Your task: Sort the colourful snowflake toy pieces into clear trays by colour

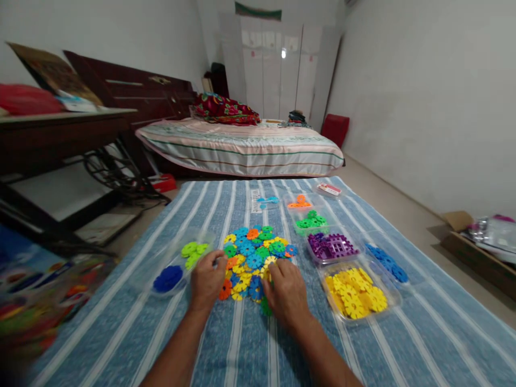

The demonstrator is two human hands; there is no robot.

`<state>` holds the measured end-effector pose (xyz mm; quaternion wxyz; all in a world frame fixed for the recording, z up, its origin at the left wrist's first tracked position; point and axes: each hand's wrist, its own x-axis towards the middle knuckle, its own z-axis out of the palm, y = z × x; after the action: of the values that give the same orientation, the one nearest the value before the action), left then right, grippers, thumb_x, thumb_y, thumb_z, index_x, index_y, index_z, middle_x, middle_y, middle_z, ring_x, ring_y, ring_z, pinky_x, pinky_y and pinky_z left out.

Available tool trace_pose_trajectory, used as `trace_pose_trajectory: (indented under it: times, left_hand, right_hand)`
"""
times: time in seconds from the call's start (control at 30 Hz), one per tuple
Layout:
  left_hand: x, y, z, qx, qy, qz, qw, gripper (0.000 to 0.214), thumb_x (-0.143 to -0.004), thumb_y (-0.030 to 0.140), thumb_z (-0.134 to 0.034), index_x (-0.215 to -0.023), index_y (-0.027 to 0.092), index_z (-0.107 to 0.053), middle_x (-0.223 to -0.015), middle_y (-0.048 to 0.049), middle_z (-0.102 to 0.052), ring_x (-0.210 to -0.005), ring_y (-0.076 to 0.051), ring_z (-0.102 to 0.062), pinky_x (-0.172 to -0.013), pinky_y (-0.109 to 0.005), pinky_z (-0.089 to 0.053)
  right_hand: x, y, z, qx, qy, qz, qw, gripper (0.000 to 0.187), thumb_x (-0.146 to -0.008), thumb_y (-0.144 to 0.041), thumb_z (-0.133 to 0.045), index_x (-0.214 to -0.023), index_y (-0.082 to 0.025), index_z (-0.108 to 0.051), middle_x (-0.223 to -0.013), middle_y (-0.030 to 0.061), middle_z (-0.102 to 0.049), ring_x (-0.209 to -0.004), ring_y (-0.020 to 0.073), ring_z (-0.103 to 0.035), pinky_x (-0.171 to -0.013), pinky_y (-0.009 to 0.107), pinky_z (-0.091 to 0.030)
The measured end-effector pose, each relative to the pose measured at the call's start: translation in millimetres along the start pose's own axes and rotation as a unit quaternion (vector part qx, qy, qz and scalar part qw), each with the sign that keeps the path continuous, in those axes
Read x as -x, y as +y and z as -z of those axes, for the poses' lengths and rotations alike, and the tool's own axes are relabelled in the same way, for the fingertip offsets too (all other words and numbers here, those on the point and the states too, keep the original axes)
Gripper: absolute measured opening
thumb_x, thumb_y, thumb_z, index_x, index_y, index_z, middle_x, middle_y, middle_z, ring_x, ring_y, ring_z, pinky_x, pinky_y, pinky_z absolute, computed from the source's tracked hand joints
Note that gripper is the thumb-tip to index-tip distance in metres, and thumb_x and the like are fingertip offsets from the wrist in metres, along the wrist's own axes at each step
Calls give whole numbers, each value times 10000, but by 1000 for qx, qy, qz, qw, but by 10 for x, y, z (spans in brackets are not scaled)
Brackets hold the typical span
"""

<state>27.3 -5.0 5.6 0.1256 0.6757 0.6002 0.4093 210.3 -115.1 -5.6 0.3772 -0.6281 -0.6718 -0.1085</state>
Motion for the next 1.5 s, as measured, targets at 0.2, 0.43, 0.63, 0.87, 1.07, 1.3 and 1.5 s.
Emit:
trace_pose_trajectory:
  times: [0.2,0.43,0.63,0.87,1.07,1.3,1.5]
  left_hand:
    - [30,1,-60,-8,-44,25,999,255,-774,345,-517,-896,211,-698,-996,-95,-737,-992,-251,-648,-932,-361,-487]
    - [46,36,-31,36,-71,42,996,318,-832,360,-464,-961,203,-708,-1000,-74,-745,-957,-219,-670,-884,-326,-504]
    - [43,60,-8,40,-87,41,995,311,-857,359,-447,-937,207,-706,-936,-56,-742,-883,-201,-667,-834,-306,-499]
    - [65,41,-31,57,-98,46,992,261,-825,334,-491,-910,220,-710,-851,-24,-731,-812,-165,-657,-744,-246,-489]
    - [80,82,-2,82,-98,69,989,243,-817,331,-498,-845,213,-708,-667,14,-666,-650,-129,-612,-594,-200,-436]
    - [66,89,18,79,-103,79,988,244,-817,330,-508,-870,208,-712,-656,12,-671,-629,-128,-607,-598,-204,-444]
    - [68,112,12,84,-88,90,989,255,-813,321,-509,-911,202,-712,-641,21,-676,-586,-126,-604,-609,-216,-454]
  right_hand:
    - [-84,73,-117,19,-68,-53,996,390,-858,-437,-606,-1159,-188,-612,-1034,117,-629,-963,268,-587,-837,400,-479]
    - [-184,-306,-162,19,-121,-22,992,412,-765,-424,-723,-1112,-216,-647,-1180,139,-604,-1123,325,-519,-937,466,-432]
    - [-88,-504,-33,-8,-166,50,985,332,-777,-364,-720,-1079,-240,-656,-1165,120,-607,-1134,317,-504,-931,465,-421]
    - [-122,-549,148,-1,-243,54,969,127,-845,-335,-651,-793,-221,-664,-895,56,-636,-913,237,-551,-830,390,-402]
    - [-196,-496,136,-13,-237,2,971,145,-905,-276,-569,-824,-203,-665,-891,57,-641,-905,218,-561,-856,373,-397]
    - [-135,-560,6,-35,-254,12,966,292,-842,-314,-665,-1118,-220,-642,-1222,99,-603,-1189,289,-487,-978,434,-405]
    - [71,-632,27,-39,-254,81,963,235,-861,-288,-641,-1082,-207,-645,-1278,95,-592,-1231,286,-473,-1017,448,-397]
